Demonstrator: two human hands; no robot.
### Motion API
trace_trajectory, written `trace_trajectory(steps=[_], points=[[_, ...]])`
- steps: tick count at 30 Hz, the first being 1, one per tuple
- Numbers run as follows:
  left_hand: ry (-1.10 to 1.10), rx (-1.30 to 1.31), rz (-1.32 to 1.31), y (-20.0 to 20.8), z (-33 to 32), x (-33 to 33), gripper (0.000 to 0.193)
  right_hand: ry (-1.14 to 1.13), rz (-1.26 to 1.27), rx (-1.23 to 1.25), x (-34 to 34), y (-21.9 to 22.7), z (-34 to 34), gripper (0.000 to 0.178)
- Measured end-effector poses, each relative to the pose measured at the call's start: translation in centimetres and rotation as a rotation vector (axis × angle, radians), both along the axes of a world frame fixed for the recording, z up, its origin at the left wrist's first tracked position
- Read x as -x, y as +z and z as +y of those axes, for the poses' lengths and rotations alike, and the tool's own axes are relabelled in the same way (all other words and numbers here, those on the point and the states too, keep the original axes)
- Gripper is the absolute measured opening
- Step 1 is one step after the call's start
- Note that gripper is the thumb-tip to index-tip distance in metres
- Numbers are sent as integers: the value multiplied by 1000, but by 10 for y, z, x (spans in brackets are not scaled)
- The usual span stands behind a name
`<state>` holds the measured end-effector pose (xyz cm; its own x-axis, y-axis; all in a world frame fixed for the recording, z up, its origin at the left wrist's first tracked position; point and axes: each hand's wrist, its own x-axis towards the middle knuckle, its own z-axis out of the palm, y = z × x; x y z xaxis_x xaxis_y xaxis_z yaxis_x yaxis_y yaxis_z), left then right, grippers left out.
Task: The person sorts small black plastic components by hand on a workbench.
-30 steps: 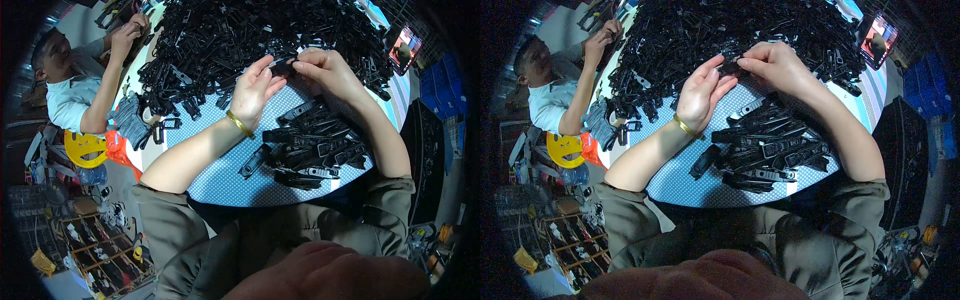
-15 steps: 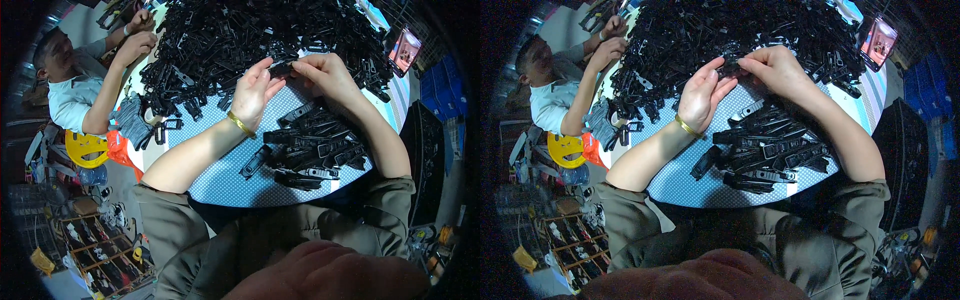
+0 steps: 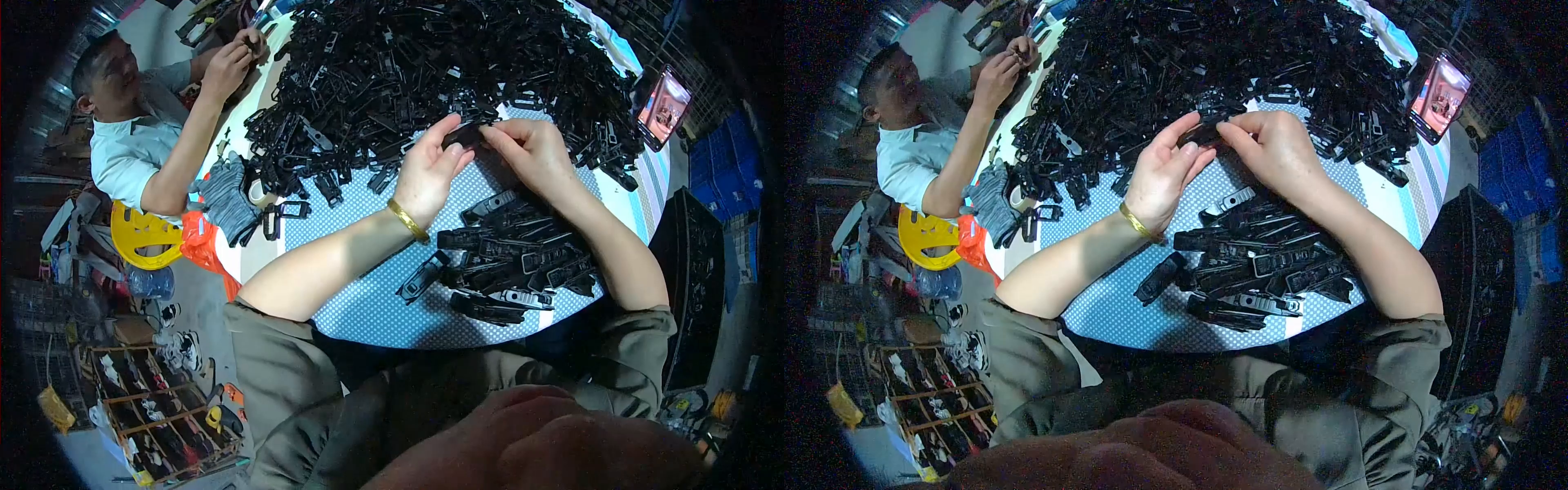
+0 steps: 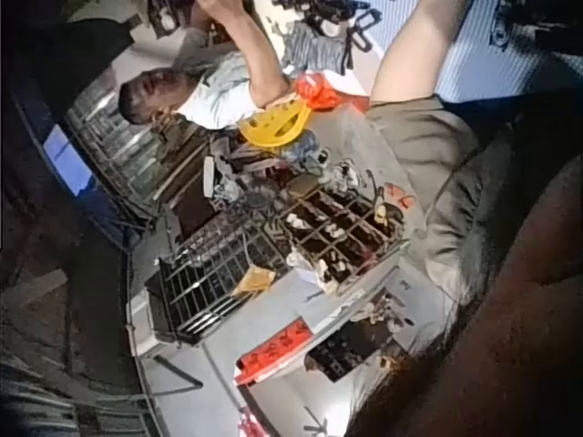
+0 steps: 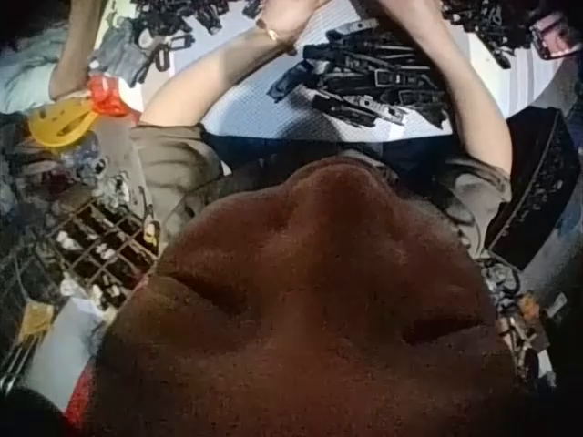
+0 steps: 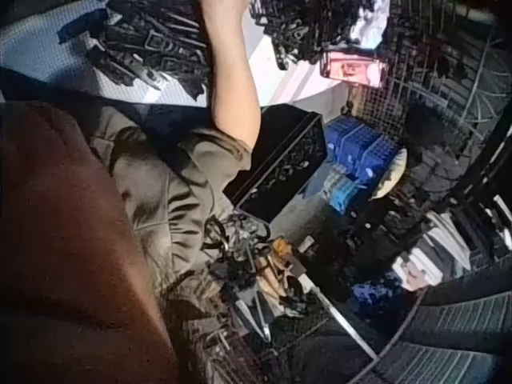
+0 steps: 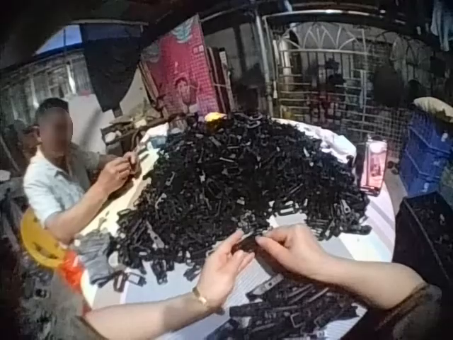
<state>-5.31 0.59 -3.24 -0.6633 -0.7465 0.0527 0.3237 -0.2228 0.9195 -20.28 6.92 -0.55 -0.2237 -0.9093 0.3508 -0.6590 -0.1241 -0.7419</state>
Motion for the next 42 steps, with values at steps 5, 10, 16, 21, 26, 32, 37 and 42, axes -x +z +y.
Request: trace_trajectory(steps=[5,10,16,21,26,32,37,42], points=[[60,332,-142,2,3,0,44,-40,359,100,1,1,1,22],[119,496,-262,-1,1,-2,45,11,483,109,-1,6,3,25],[-16,224,-178,10,-1,-6,41,-31,627,-61,6,23,7,34],[-147,118,-171,9,1,-3,40,-143,738,163,63,16,-17,18],[-170,27,-83,8,-2,-1,39,-141,900,94,77,-10,-31,26],[-211,-175,-19,11,-7,-3,39,-108,385,3,64,6,-18,40],[-179,-198,6,13,-5,-4,37,301,-430,-171,18,31,3,39],[-190,-189,53,9,-6,-4,36,239,-396,-256,7,21,1,36]])
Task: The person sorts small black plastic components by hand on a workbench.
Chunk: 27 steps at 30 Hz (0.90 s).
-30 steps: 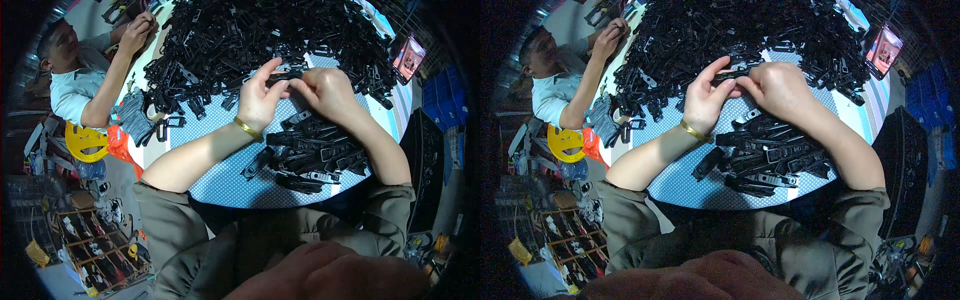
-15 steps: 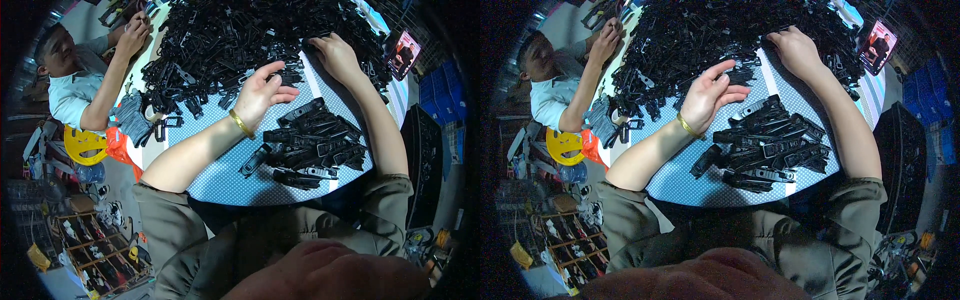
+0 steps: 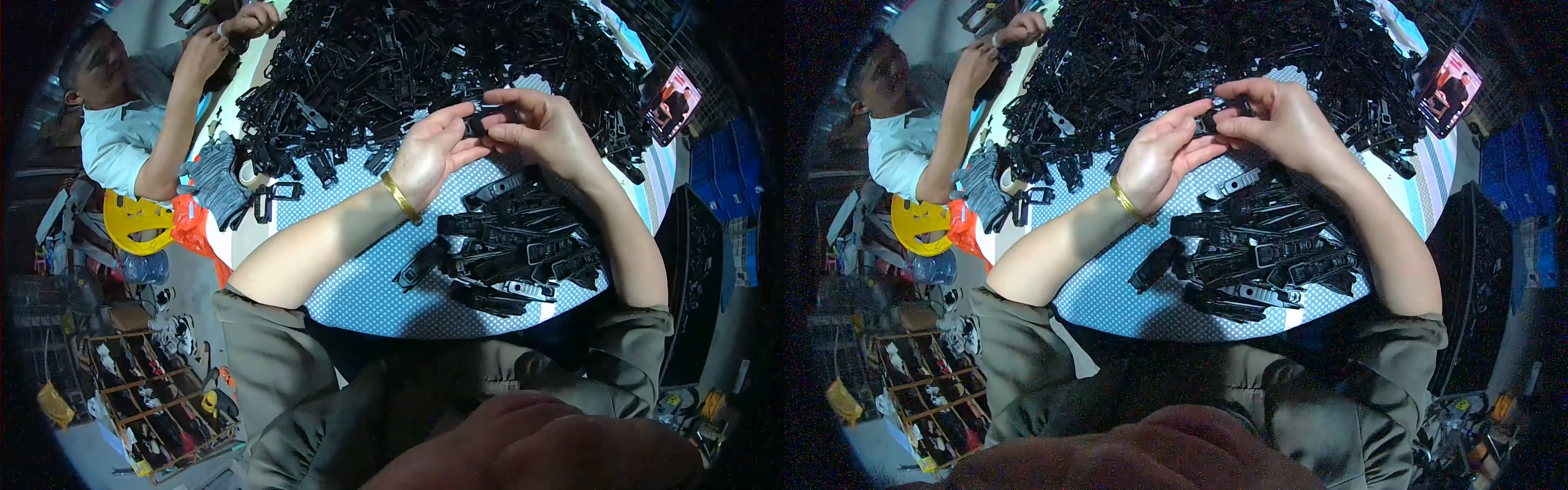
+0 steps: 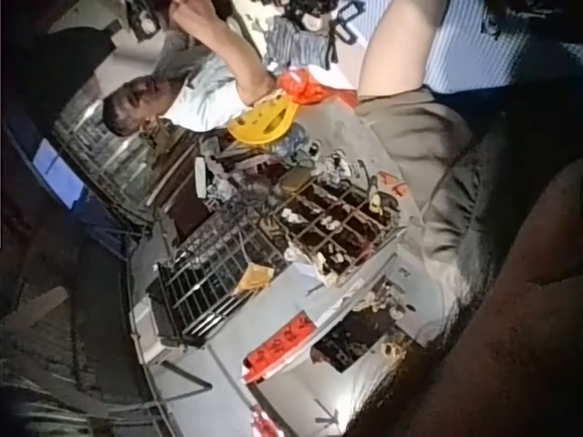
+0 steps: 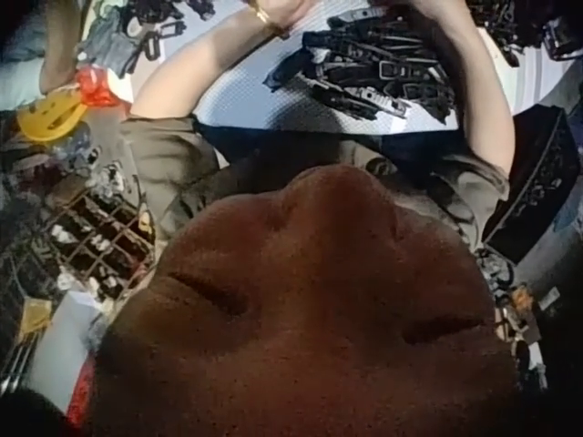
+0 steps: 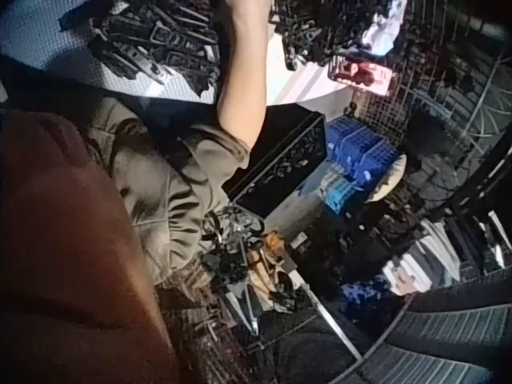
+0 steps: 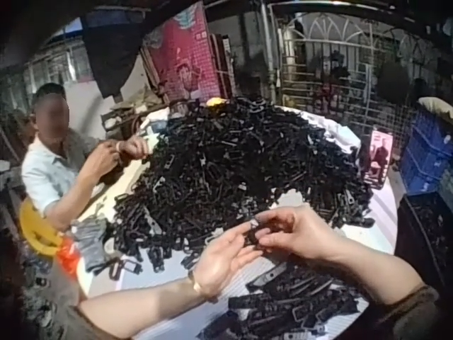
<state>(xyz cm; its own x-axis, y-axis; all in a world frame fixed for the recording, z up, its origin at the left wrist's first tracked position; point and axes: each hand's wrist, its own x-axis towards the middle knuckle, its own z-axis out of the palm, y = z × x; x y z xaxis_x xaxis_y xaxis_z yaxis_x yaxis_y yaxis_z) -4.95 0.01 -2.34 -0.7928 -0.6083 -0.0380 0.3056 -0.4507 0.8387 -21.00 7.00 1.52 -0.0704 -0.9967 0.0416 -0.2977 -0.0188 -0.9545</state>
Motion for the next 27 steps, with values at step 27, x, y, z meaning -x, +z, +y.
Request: trace_trajectory(steps=[27], points=[[-98,257,5,10,-7,-4,51,112,-137,-50,12,12,3,19]])
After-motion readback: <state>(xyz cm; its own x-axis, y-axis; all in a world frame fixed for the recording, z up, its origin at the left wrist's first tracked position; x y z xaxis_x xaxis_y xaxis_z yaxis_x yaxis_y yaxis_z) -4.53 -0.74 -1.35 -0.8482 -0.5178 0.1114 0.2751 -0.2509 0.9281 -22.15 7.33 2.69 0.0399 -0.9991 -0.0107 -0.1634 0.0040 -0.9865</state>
